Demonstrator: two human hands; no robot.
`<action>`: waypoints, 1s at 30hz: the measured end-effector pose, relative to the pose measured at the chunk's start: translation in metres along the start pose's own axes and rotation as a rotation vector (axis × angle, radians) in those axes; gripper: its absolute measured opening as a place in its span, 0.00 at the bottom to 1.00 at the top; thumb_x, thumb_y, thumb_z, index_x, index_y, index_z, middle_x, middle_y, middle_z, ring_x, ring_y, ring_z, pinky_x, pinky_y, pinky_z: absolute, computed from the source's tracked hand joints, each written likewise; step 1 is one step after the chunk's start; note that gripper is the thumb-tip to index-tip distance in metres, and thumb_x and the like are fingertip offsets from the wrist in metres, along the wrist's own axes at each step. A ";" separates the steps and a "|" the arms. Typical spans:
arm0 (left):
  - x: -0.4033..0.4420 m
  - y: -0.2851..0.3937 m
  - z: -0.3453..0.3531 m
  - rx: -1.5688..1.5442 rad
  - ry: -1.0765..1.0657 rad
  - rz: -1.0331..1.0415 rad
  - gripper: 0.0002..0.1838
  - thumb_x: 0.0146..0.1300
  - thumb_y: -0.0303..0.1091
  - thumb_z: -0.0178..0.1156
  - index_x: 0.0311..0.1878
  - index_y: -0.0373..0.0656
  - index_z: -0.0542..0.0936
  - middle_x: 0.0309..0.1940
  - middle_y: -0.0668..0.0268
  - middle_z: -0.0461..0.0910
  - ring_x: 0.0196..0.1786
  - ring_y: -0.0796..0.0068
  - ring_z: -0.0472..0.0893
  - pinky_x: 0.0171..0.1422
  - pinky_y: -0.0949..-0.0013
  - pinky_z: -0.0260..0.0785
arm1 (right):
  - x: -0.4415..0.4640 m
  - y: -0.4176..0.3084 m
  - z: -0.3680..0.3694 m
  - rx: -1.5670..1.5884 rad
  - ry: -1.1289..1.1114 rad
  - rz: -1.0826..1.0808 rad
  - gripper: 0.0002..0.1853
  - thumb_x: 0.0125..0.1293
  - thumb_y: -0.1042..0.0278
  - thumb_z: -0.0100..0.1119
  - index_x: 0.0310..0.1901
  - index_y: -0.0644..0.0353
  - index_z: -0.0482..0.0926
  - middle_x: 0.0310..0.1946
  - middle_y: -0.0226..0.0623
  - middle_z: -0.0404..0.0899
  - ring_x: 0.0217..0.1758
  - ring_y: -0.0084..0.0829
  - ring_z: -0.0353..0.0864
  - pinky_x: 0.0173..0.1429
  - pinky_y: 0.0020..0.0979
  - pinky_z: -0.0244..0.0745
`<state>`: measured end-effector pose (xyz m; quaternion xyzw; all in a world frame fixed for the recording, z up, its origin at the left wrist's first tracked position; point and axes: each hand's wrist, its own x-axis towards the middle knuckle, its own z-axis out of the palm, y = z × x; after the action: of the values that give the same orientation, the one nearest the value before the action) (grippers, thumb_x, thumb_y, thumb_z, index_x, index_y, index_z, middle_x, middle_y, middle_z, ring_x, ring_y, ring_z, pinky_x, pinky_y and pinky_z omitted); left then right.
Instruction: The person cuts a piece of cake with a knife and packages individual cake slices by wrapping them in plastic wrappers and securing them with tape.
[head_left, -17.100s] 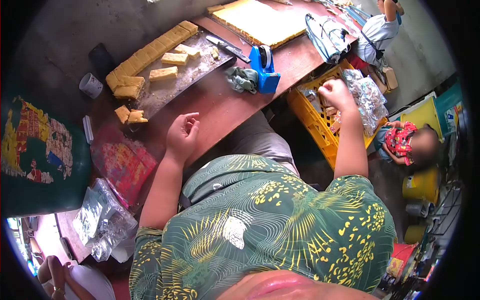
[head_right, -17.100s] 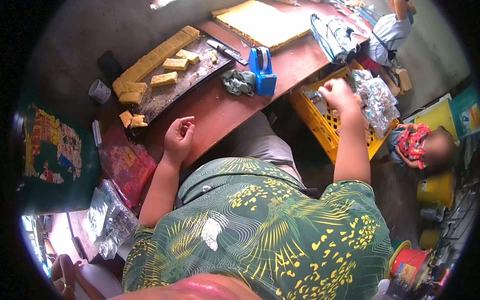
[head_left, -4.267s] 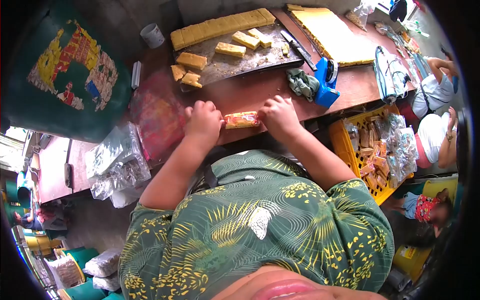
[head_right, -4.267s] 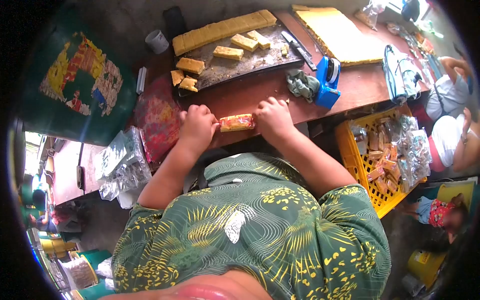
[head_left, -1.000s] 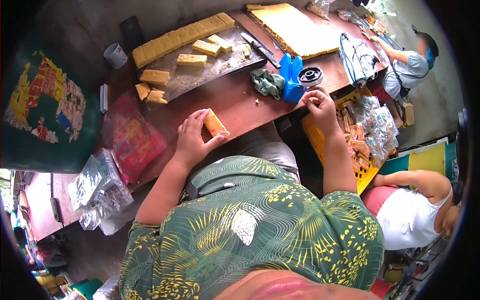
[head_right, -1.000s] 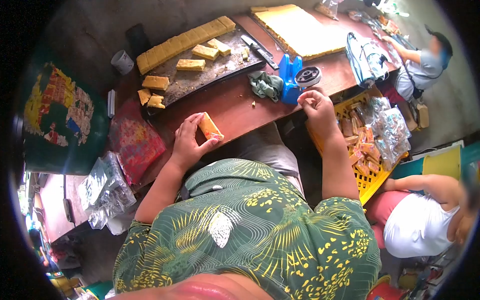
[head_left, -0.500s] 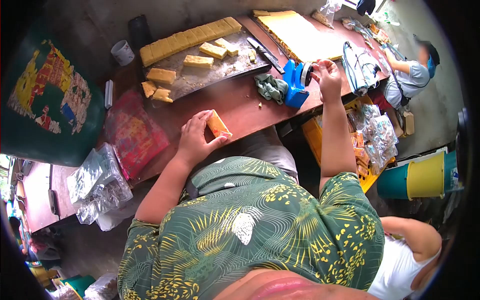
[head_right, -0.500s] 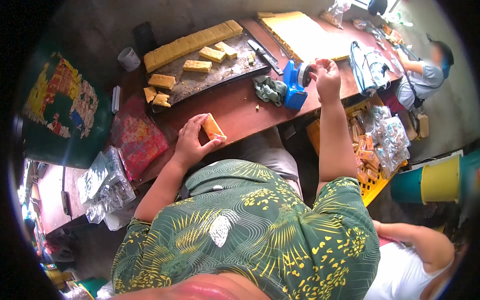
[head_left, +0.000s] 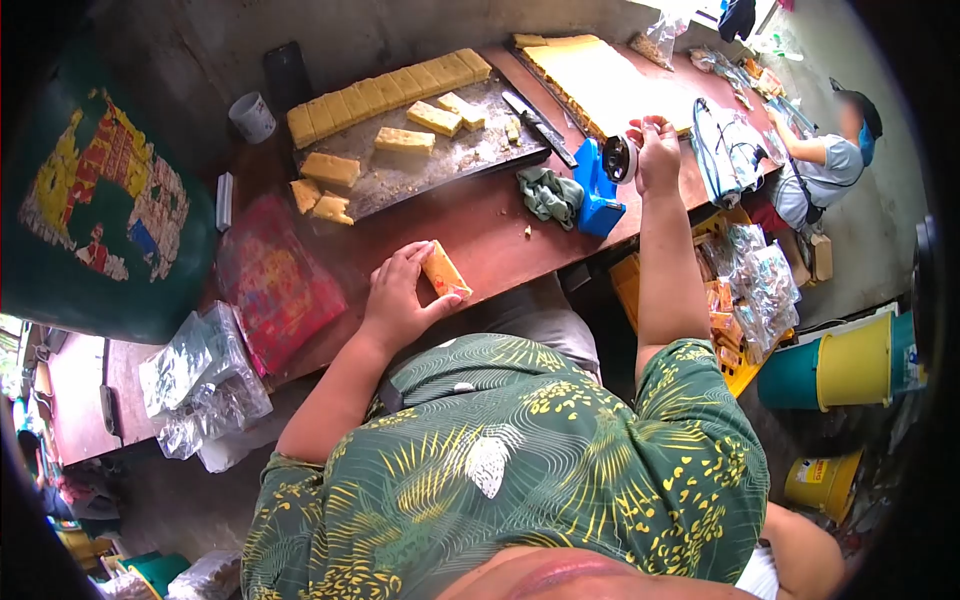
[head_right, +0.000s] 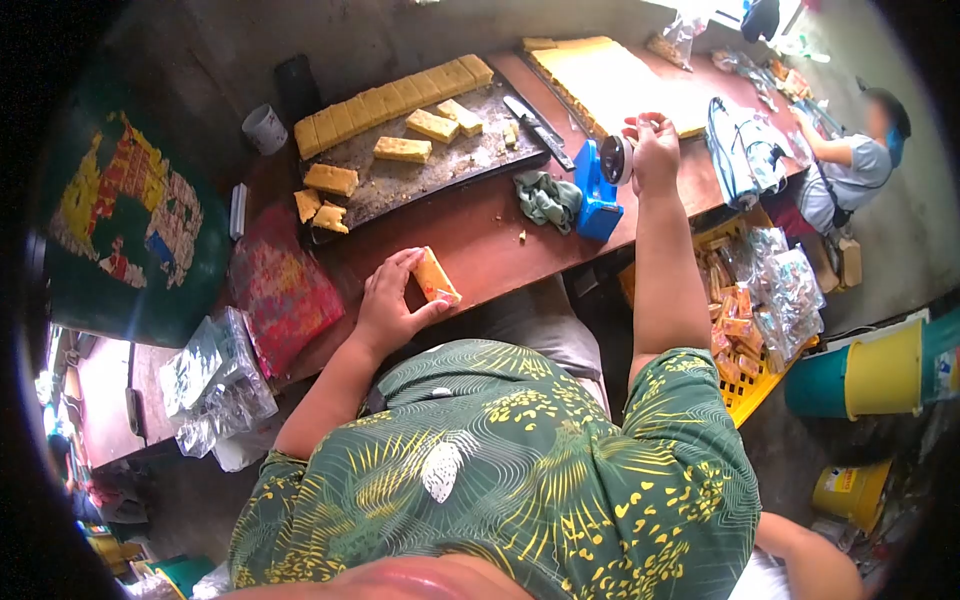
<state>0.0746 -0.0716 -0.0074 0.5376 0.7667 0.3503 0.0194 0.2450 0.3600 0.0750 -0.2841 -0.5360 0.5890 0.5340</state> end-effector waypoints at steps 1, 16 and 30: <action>0.002 -0.001 -0.001 0.001 0.004 0.006 0.46 0.58 0.62 0.75 0.73 0.44 0.72 0.70 0.59 0.74 0.72 0.55 0.74 0.77 0.50 0.61 | 0.003 0.000 0.003 -0.010 0.003 -0.012 0.07 0.80 0.73 0.54 0.54 0.59 0.72 0.45 0.41 0.84 0.40 0.28 0.82 0.48 0.30 0.81; 0.003 0.000 -0.002 -0.007 -0.022 -0.015 0.47 0.58 0.63 0.73 0.74 0.43 0.72 0.72 0.60 0.73 0.73 0.57 0.72 0.77 0.51 0.58 | -0.006 0.039 0.000 -0.247 -0.118 -0.065 0.08 0.78 0.69 0.59 0.50 0.64 0.78 0.40 0.35 0.86 0.41 0.23 0.82 0.51 0.26 0.78; 0.004 0.001 -0.002 0.009 -0.010 0.001 0.45 0.57 0.58 0.76 0.73 0.44 0.72 0.71 0.60 0.75 0.73 0.56 0.74 0.77 0.51 0.60 | -0.135 -0.033 -0.050 -1.018 -0.313 -0.587 0.02 0.63 0.74 0.68 0.37 0.58 0.85 0.51 0.41 0.81 0.59 0.44 0.78 0.66 0.40 0.70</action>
<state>0.0729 -0.0690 -0.0038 0.5399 0.7678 0.3442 0.0205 0.3373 0.2451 0.0605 -0.2540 -0.8785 0.1215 0.3858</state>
